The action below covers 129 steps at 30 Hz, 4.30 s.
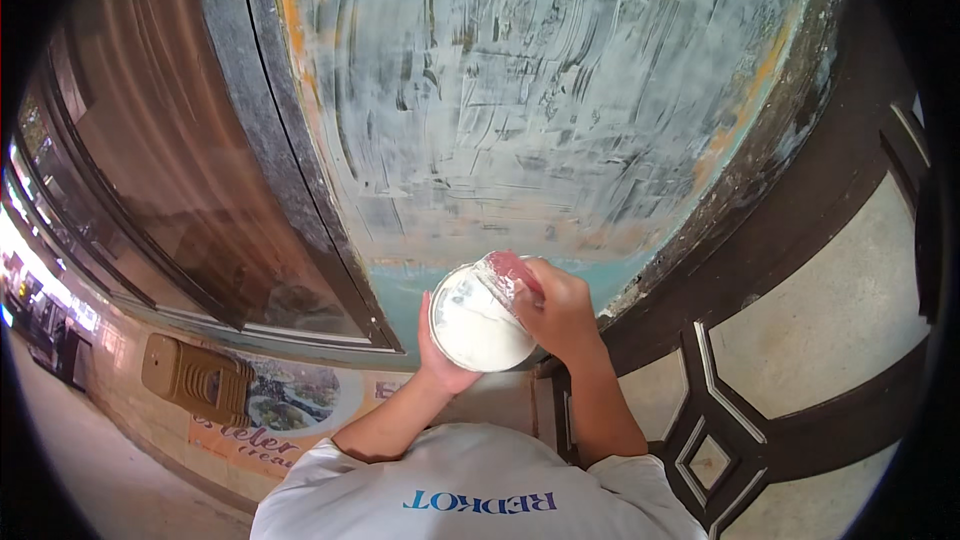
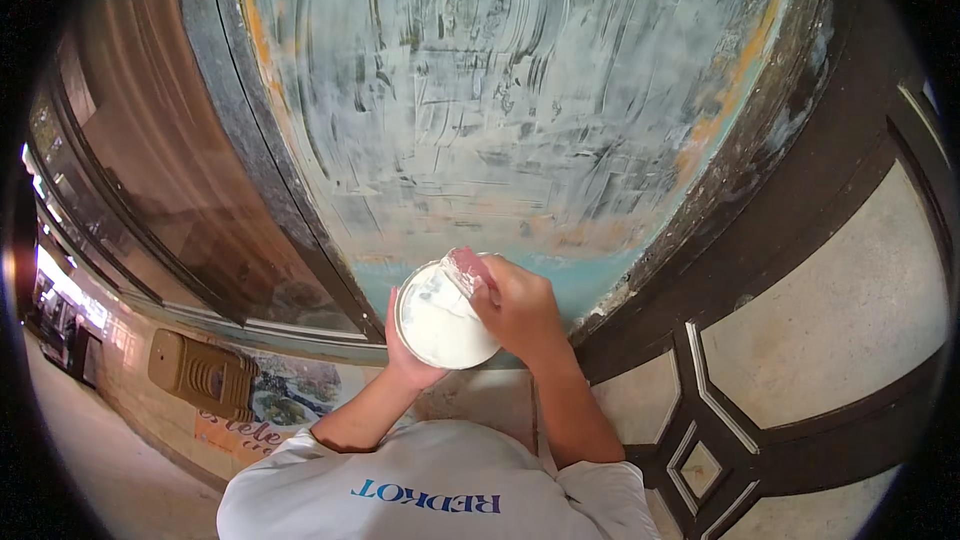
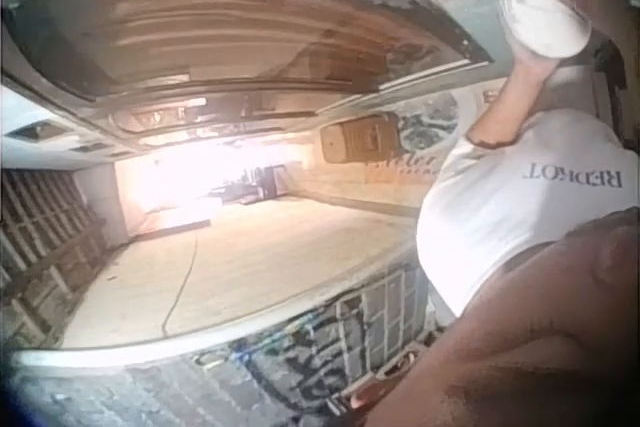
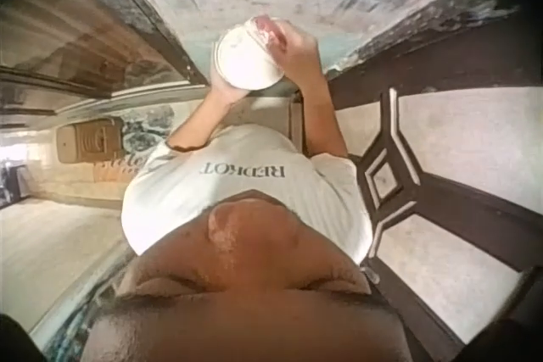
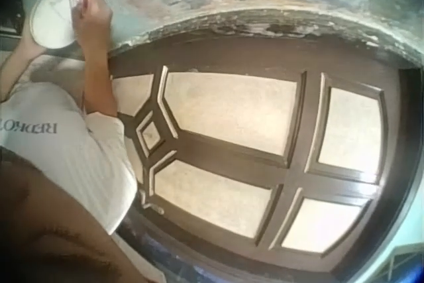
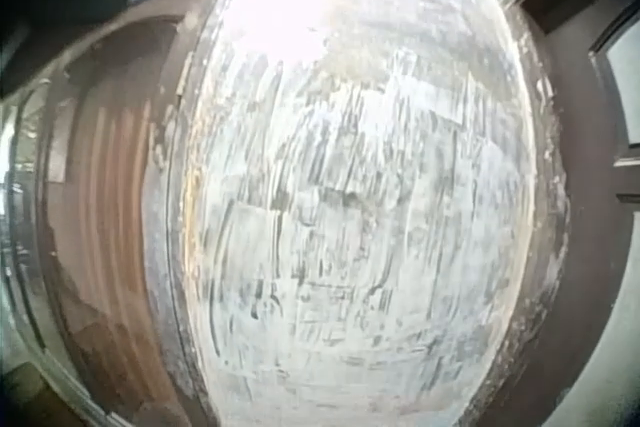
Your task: Applying white wall putty to a surface using a putty knife/scraper.
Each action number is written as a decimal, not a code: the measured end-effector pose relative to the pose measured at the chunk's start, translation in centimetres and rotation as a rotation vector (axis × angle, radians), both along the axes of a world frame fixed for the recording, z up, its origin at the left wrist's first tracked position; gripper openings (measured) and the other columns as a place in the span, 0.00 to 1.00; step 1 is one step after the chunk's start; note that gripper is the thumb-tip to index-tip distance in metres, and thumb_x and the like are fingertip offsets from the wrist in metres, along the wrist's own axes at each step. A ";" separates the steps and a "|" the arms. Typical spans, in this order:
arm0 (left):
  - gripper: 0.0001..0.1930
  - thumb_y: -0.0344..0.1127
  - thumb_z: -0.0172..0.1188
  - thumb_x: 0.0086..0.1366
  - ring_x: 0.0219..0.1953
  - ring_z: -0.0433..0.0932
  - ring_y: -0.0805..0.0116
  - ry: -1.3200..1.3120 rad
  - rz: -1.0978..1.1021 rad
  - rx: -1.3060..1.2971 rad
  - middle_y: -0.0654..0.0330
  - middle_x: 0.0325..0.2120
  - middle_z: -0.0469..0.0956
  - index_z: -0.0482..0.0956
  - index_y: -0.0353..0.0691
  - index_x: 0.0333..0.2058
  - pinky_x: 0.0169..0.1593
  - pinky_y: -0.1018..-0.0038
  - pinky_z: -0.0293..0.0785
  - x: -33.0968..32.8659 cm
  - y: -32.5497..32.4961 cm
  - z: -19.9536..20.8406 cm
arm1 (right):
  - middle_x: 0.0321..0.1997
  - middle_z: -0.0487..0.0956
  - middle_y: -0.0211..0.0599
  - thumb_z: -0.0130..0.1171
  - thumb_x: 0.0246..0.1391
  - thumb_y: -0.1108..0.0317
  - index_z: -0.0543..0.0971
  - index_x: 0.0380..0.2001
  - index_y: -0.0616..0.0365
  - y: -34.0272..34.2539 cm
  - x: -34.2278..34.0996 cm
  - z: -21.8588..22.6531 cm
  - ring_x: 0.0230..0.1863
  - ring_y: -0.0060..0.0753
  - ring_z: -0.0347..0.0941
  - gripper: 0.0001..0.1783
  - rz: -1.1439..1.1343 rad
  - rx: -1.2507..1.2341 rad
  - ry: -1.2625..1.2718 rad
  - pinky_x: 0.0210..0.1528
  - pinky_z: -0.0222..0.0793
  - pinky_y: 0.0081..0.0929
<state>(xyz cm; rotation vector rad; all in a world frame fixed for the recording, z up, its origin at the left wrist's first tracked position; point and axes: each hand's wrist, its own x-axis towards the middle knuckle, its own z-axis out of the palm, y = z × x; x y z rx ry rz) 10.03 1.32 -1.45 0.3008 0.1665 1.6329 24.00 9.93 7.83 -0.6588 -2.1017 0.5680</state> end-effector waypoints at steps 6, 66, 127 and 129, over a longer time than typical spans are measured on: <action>0.40 0.71 0.36 0.69 0.70 0.62 0.49 -0.071 0.014 -0.047 0.56 0.70 0.62 0.60 0.51 0.71 0.71 0.47 0.57 1.7 1.2 -1.3 | 0.29 0.79 0.49 0.61 0.50 0.73 0.80 0.41 0.62 2.4 1.2 0.1 0.29 0.52 0.77 0.13 0.171 0.084 -0.076 0.32 0.74 0.37; 0.39 0.71 0.35 0.69 0.68 0.64 0.50 -0.136 0.065 0.004 0.57 0.67 0.66 0.62 0.52 0.69 0.70 0.48 0.58 -2.6 1.2 0.0 | 0.28 0.77 0.45 0.61 0.52 0.74 0.79 0.37 0.64 2.0 -4.0 2.9 0.26 0.47 0.74 0.08 0.132 0.144 -0.118 0.30 0.70 0.37; 0.39 0.69 0.36 0.69 0.69 0.64 0.51 -0.220 0.053 -0.078 0.58 0.68 0.65 0.63 0.50 0.69 0.72 0.50 0.55 -3.1 2.5 -0.7 | 0.23 0.78 0.52 0.60 0.48 0.78 0.67 0.67 0.54 4.8 -4.8 2.5 0.25 0.57 0.76 0.39 0.353 0.188 -0.357 0.29 0.70 0.50; 0.39 0.69 0.37 0.69 0.69 0.64 0.51 -0.229 0.054 -0.085 0.58 0.68 0.66 0.63 0.49 0.69 0.72 0.50 0.55 -3.0 2.5 -0.8 | 0.28 0.79 0.51 0.59 0.49 0.78 0.69 0.66 0.52 4.5 -4.8 2.8 0.29 0.57 0.77 0.37 0.329 0.128 -0.391 0.33 0.71 0.48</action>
